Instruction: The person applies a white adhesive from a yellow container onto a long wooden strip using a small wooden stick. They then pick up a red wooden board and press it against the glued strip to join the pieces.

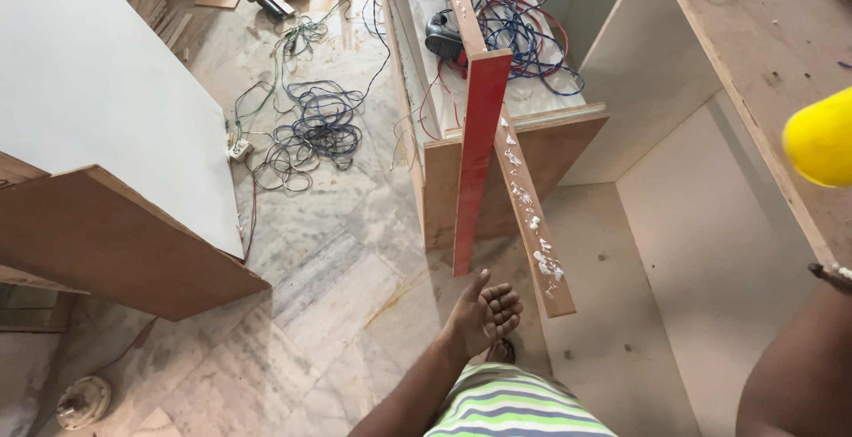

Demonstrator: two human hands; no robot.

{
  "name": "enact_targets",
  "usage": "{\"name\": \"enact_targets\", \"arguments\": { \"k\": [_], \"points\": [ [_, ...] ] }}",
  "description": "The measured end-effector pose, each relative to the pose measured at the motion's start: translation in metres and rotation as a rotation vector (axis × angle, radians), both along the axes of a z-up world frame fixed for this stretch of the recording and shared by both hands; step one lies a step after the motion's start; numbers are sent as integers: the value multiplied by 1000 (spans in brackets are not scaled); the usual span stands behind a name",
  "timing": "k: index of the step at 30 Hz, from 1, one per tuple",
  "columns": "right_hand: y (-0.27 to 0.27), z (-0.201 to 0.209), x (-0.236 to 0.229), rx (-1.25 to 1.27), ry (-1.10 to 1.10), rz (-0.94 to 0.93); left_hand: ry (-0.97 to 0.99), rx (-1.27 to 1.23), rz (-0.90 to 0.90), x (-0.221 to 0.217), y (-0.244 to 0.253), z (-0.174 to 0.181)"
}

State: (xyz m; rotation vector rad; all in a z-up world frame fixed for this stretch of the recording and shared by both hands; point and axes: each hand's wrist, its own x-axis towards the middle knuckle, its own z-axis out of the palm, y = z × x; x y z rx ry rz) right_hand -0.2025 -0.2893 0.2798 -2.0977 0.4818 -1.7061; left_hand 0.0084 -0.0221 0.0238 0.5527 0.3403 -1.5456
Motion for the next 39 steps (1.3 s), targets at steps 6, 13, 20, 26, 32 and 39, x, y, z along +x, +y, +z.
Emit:
{"name": "enact_targets", "arguments": {
  "k": [6, 13, 20, 26, 32, 39],
  "points": [
    [-5, -47, -12, 173, 11, 58, -8, 37, 22, 0, -2, -4],
    [-12, -69, 1, 340, 7, 189, -12, 99, 19, -1, -6, -6],
    [-26, -55, 19, 322, -15, 215, -1, 105, 40, -6, -13, -19],
    [-39, -26, 17, 155, -53, 95, -5, 112, 35, -10, -18, -29],
    [-49, -35, -7, 55, -95, -71, -25, 141, 31, -15, -23, -40],
    [-51, -68, -27, 31, -115, -204, -80, 203, 4, -22, -29, -57]
  ]
}}
